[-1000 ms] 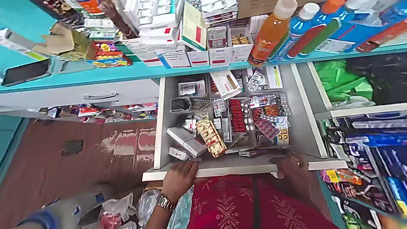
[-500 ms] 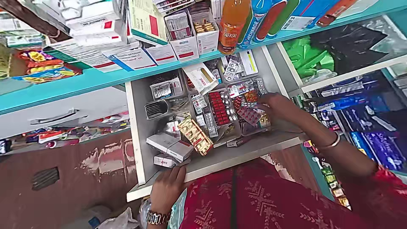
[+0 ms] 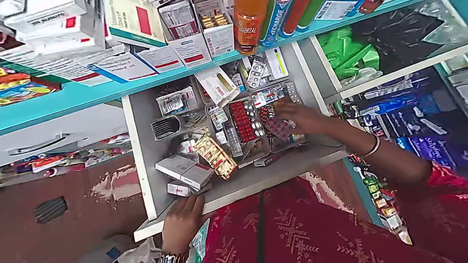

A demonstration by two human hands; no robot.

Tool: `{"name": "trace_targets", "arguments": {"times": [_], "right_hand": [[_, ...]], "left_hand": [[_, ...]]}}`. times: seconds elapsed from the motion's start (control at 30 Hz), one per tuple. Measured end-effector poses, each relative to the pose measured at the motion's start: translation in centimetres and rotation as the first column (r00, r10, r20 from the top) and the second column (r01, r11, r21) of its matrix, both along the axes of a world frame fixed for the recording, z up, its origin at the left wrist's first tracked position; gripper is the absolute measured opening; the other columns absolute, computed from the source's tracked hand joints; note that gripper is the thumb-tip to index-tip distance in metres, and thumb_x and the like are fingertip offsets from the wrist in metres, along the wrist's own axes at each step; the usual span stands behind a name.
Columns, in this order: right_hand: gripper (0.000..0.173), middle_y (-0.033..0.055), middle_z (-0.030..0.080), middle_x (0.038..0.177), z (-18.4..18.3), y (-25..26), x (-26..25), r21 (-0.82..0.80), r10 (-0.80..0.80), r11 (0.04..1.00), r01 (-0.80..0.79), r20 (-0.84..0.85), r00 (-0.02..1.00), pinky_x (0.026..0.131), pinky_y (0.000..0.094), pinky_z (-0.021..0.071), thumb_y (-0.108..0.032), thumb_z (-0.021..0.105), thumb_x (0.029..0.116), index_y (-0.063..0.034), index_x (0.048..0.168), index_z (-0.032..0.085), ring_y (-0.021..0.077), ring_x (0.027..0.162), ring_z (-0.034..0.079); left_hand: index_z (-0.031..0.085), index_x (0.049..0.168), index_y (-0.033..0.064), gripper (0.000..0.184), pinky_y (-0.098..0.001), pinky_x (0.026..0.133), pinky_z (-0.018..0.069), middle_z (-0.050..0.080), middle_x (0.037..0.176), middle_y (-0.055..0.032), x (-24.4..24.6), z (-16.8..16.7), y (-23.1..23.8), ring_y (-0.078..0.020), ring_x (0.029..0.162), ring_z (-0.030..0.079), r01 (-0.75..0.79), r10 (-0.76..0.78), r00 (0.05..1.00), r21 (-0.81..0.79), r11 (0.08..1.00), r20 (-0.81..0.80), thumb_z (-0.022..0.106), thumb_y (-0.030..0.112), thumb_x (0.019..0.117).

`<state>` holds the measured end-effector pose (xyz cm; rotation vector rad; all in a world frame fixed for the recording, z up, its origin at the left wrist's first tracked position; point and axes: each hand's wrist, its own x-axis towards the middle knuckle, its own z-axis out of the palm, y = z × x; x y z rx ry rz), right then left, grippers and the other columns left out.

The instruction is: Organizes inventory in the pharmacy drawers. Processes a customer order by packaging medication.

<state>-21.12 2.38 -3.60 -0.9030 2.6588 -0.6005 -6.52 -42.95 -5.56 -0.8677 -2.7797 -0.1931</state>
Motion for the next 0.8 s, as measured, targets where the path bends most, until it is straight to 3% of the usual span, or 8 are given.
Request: {"name": "trace_targets", "arguments": {"times": [0.13,0.2,0.27,0.4,0.47,0.6,0.7,0.8], "right_hand": [[0.069,0.0185,0.039,0.160,0.5,-0.1,2.2,0.241,0.124,0.956,-0.166,0.179,0.976,0.117,0.0609,0.0297,-0.032,0.084,0.0824,-0.0209,0.145,0.058,0.0425,0.149,0.032],[0.052,0.0142,0.058,0.145,1.8,0.7,2.1,0.184,0.085,0.976,-0.120,0.183,0.979,0.111,0.0603,0.0362,-0.025,0.081,0.0854,-0.0166,0.134,0.067,0.0380,0.138,0.048],[0.033,0.0125,0.074,0.109,3.0,1.9,2.5,0.052,0.046,0.997,-0.057,0.192,0.980,0.095,0.0581,0.0499,-0.024,0.078,0.0879,-0.0107,0.118,0.075,0.0337,0.106,0.069],[0.021,0.0205,0.073,0.104,3.5,2.3,2.7,0.151,-0.153,0.977,0.153,-0.011,0.988,0.089,0.0571,0.0562,-0.012,0.073,0.0927,0.0004,0.110,0.074,0.0402,0.099,0.071],[0.017,0.0227,0.071,0.099,2.8,2.3,2.0,0.191,-0.167,0.964,0.187,-0.116,0.979,0.084,0.0565,0.0570,-0.009,0.074,0.0920,0.0035,0.104,0.073,0.0429,0.095,0.070],[0.009,0.0190,0.073,0.093,3.2,1.5,2.0,0.242,-0.129,0.967,0.079,0.199,0.971,0.082,0.0599,0.0550,-0.008,0.072,0.0935,0.0000,0.093,0.076,0.0401,0.091,0.071],[0.022,0.0157,0.071,0.094,3.7,0.5,3.4,0.336,-0.145,0.942,0.007,0.388,0.910,0.080,0.0570,0.0547,-0.025,0.079,0.0898,-0.0034,0.096,0.076,0.0356,0.092,0.069],[0.029,0.0211,0.070,0.100,3.9,0.1,4.2,0.476,-0.247,0.880,-0.007,0.469,0.848,0.082,0.0601,0.0527,-0.025,0.080,0.0888,0.0009,0.101,0.073,0.0408,0.097,0.067]], "left_hand": [[0.060,0.067,0.0069,0.079,-0.0377,0.044,0.0455,0.057,0.057,-0.0081,0.1,0.5,-0.1,-0.0248,0.049,0.060,-0.006,0.006,1.000,0.035,0.999,0.013,0.031,0.075,0.0947],[0.064,0.072,0.0061,0.084,-0.0386,0.051,0.0503,0.062,0.060,-0.0099,-0.3,1.9,-0.5,-0.0245,0.054,0.064,-0.045,0.043,0.999,0.104,0.994,0.025,0.026,0.078,0.0959],[0.070,0.081,0.0047,0.077,-0.0387,0.061,0.0530,0.068,0.066,-0.0126,-1.0,3.9,-0.2,-0.0250,0.061,0.067,-0.098,0.089,0.995,0.208,0.973,0.050,0.033,0.069,0.1011],[0.070,0.086,0.0041,0.054,-0.0393,0.067,0.0530,0.072,0.075,-0.0145,-5.2,6.1,2.5,-0.0269,0.070,0.070,-0.042,0.054,0.998,0.259,0.965,-0.040,0.047,0.049,0.1050],[0.073,0.091,0.0031,0.051,-0.0426,0.077,0.0568,0.077,0.092,-0.0151,-7.7,6.9,4.8,-0.0298,0.088,0.075,0.050,-0.043,0.998,0.192,0.980,-0.041,0.052,0.048,0.1031],[0.074,0.116,0.0086,0.050,-0.0628,0.112,0.0352,0.058,0.146,-0.0147,-11.6,6.4,10.3,-0.0393,0.141,0.047,0.278,-0.299,0.943,0.151,0.949,0.143,0.053,0.051,0.1010],[0.069,0.131,0.0186,0.057,-0.0715,0.116,0.0222,0.032,0.166,-0.0128,-12.4,5.3,13.3,-0.0441,0.153,0.022,0.342,-0.344,0.900,0.057,0.938,0.267,0.063,0.059,0.0915],[0.066,0.136,0.0220,0.070,-0.0700,0.116,0.0233,0.026,0.167,-0.0163,-12.5,4.1,15.2,-0.0477,0.153,0.019,0.361,-0.352,0.882,0.030,0.932,0.313,0.075,0.063,0.0798]]}}
